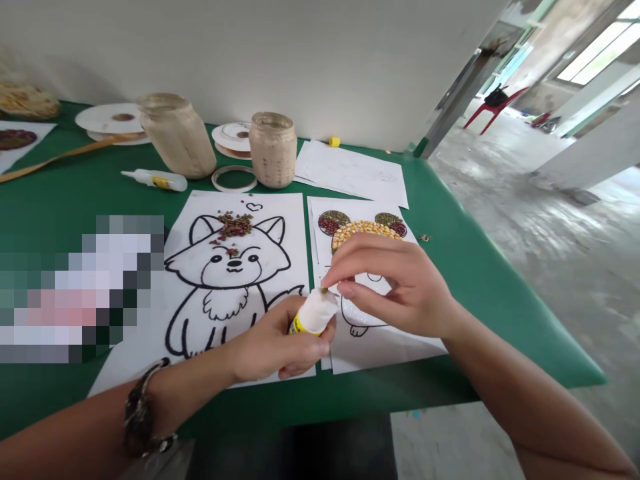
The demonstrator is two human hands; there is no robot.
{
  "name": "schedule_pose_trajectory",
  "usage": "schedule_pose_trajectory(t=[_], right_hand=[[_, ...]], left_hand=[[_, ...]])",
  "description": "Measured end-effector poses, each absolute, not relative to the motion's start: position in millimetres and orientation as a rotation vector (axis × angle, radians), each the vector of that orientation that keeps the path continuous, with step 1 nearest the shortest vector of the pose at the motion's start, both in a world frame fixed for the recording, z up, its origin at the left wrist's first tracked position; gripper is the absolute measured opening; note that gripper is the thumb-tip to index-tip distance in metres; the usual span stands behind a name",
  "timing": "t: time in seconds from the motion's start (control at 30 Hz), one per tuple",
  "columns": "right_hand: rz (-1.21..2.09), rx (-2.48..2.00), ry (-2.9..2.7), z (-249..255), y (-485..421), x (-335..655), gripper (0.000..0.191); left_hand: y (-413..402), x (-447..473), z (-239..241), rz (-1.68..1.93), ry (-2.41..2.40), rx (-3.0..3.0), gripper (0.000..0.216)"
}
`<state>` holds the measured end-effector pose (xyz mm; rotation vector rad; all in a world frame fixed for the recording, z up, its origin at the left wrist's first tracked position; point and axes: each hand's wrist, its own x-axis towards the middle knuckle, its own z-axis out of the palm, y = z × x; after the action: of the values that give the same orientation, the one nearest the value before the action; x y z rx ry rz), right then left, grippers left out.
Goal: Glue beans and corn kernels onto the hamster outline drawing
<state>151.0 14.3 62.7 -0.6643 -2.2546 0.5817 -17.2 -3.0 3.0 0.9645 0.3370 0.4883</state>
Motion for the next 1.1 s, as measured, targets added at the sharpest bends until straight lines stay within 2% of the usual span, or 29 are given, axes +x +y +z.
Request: schedule_pose_trajectory(t=[0.57, 1.1], right_hand=[[0.306, -0.61, -2.322, 51.4, 4.4, 153.9, 0.021], [0.229, -0.537, -2.284, 45.6, 4.9, 150.4, 0.011]], left_hand=[[-4.0, -19.3, -0.3, 0.475, 0.254, 0.85, 0.016], [-3.9, -20.3, -0.2, 0.424, 0.248, 0.821, 0.017]])
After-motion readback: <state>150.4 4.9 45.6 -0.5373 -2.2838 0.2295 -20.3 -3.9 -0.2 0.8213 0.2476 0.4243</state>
